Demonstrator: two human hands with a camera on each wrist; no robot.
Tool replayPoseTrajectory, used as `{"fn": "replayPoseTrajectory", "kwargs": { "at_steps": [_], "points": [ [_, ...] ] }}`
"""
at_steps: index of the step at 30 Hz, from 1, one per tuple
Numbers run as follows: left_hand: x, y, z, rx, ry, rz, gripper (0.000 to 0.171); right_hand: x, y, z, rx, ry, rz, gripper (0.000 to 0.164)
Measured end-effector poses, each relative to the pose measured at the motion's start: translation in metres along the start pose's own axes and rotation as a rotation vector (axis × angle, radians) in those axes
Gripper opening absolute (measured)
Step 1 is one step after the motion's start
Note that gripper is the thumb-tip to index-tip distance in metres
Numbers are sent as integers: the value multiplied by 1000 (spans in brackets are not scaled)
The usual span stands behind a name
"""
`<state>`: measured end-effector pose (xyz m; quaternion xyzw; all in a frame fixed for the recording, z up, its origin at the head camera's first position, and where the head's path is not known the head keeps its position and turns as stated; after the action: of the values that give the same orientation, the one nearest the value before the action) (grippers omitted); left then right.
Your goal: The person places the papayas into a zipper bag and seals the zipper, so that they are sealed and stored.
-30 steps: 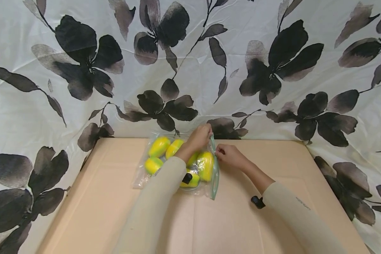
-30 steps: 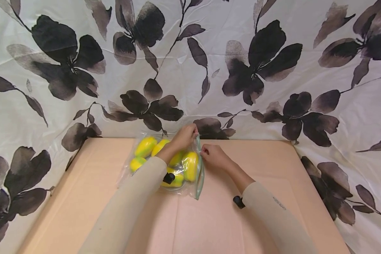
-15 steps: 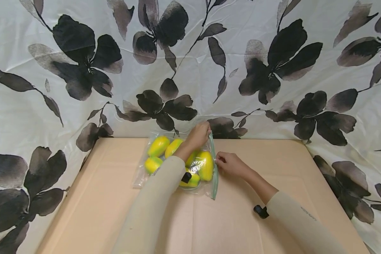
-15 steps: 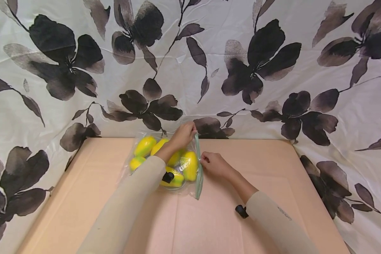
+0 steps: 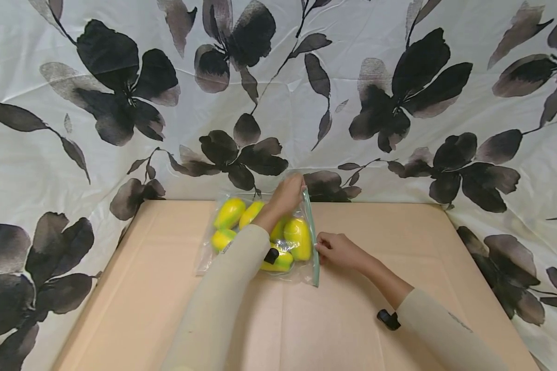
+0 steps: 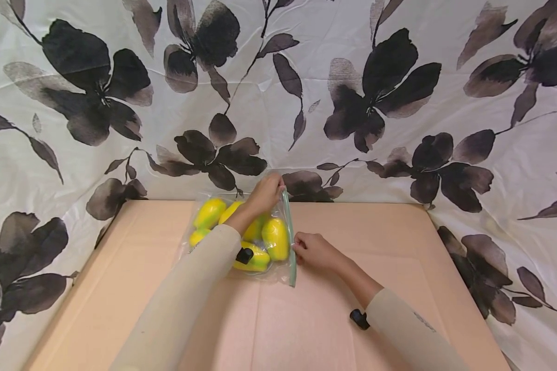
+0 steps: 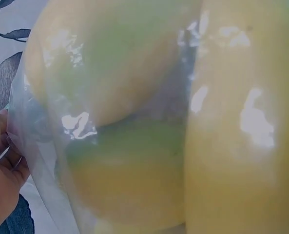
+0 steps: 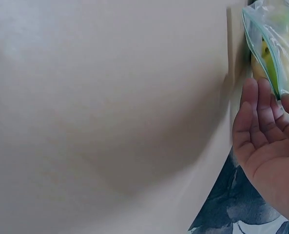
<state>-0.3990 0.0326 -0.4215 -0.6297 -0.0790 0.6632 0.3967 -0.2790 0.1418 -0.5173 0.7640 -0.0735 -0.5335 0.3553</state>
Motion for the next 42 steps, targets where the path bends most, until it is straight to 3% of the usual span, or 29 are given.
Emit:
{"fn": "replayPoseTrajectory", "kwargs": {
  "at_steps": [26, 42],
  "points": [
    [-3, 4, 2, -27, -14, 11, 9, 42, 5, -49, -78, 157, -25, 20],
    [5, 12, -2, -62, 31, 23, 18, 41, 2, -50, -113, 147, -22, 21]
  ]
}}
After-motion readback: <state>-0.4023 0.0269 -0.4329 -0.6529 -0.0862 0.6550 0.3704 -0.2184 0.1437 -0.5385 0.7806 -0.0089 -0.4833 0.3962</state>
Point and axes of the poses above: each hand's wrist, its own z-axis towards the middle knuckle, its own x-axis out of the palm, y = z × x, the point moved 10 cm from there along z, towards the middle knuckle, and after that the axes turned 9 degrees about -z, right-handed, at the moved point
